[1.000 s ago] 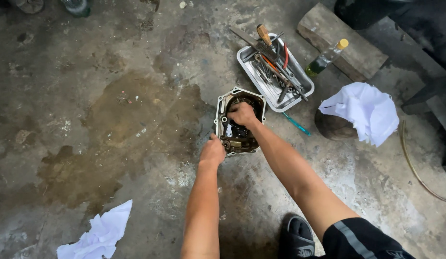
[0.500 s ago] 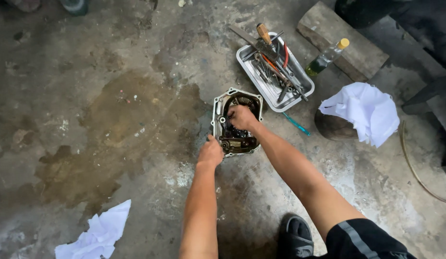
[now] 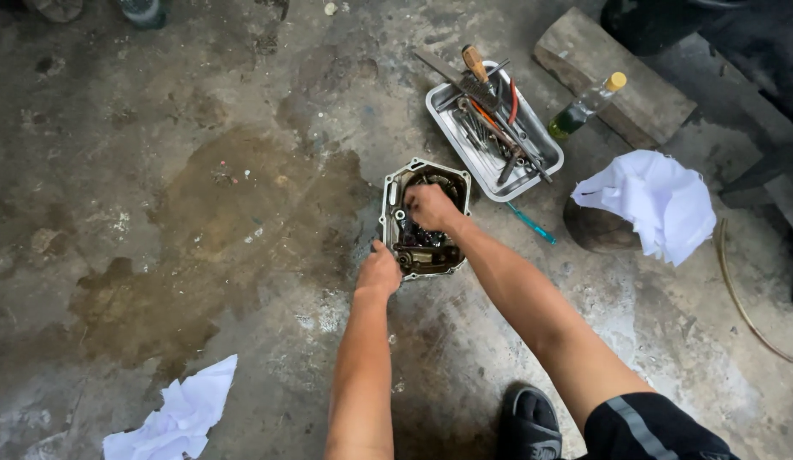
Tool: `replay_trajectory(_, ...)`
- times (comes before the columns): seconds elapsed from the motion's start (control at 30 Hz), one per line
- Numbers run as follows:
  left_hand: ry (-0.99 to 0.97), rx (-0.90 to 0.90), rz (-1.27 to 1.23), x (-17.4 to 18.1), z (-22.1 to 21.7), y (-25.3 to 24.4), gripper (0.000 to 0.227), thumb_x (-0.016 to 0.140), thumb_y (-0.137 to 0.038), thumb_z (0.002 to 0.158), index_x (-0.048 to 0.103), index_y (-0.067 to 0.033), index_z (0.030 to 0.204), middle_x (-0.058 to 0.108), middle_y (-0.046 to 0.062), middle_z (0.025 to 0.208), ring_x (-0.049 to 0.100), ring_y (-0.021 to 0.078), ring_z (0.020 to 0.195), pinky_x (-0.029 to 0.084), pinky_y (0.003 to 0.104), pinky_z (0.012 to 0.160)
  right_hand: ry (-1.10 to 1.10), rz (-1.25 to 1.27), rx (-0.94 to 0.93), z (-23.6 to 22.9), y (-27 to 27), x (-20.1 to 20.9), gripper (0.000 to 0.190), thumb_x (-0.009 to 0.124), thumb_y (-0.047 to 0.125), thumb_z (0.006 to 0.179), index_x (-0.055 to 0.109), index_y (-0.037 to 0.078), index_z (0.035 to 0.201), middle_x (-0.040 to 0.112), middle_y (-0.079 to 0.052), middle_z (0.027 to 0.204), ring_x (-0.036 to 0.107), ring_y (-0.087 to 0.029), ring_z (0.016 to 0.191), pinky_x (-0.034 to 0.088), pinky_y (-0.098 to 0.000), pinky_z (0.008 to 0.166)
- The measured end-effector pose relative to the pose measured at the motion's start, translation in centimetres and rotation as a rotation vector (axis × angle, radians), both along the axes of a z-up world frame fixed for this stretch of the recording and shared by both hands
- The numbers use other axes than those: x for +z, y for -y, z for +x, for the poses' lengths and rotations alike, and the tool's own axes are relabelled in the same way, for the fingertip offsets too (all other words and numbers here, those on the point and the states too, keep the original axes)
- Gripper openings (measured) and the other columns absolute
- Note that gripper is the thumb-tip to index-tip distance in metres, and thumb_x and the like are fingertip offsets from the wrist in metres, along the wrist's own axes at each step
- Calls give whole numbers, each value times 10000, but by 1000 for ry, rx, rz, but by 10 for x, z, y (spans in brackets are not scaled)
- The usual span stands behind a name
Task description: Cleaning mechanical engine parts in a tray using a brush and solvent
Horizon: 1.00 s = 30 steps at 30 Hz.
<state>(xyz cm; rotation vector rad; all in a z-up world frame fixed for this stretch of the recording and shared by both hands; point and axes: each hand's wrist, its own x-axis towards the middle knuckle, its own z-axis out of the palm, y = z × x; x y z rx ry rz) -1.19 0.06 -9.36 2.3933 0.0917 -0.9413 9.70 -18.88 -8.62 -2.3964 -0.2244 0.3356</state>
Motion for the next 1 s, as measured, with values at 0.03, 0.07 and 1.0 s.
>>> replay_trajectory(0.03,1,-3,1,2,-2,1,717,518,-176,1018,137,99,1560,663,341,1107,716,412,919,651,477,619,1,1,-3,0,3,0,251,713,69,755,766,130,992,792,-108,882,756,-348,940,619,-482,806)
replay_trajectory(0.07,3,-6,4,5,-1,1,709,513,-169,1020,141,96,1562,664,341,1101,716,410,913,653,477,618,-15,14,-62,2,6,1,261,736,119,768,753,133,1028,793,-89,930,747,-321,989,610,-471,846)
replay_trajectory(1.0,52,-70,28,12,-5,4,771,542,-207,1010,124,141,1556,632,371,1208,666,456,1123,628,542,835,-42,-263,-94,10,5,-60,242,681,336,698,817,293,894,803,25,884,765,-269,944,626,-398,849)
